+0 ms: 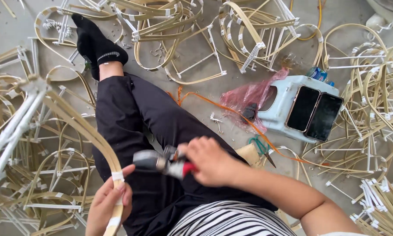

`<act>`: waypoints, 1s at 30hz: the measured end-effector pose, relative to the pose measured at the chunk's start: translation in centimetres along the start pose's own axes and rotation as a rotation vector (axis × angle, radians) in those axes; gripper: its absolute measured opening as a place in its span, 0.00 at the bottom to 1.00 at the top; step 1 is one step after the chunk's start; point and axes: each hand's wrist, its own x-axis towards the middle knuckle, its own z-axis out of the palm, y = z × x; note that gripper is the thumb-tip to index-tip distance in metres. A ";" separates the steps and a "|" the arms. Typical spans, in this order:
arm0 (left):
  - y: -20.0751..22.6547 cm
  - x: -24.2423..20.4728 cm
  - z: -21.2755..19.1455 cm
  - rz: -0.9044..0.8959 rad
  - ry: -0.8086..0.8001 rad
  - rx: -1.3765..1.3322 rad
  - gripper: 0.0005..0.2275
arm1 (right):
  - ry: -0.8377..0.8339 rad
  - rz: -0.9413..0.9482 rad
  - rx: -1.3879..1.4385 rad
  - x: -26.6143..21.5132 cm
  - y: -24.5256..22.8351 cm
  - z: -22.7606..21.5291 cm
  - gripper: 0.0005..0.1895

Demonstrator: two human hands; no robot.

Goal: The person is assembling and trimming wooden frame components for furniture manufacturing.

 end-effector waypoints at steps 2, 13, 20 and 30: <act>0.2 1.3 2.1 0.006 -0.006 -0.038 0.24 | -0.051 -0.060 -0.002 -0.8 -0.9 2.1 0.42; -1.5 3.8 5.3 -0.055 -0.082 -0.179 0.22 | 0.321 0.375 -0.022 1.3 29.6 8.3 0.14; -1.1 3.7 7.3 -0.046 -0.051 -0.245 0.21 | -0.122 0.511 -0.570 -0.7 36.4 12.3 0.15; -1.0 4.6 9.1 0.032 -0.068 -0.225 0.21 | 0.042 0.611 -0.329 2.9 33.5 4.5 0.23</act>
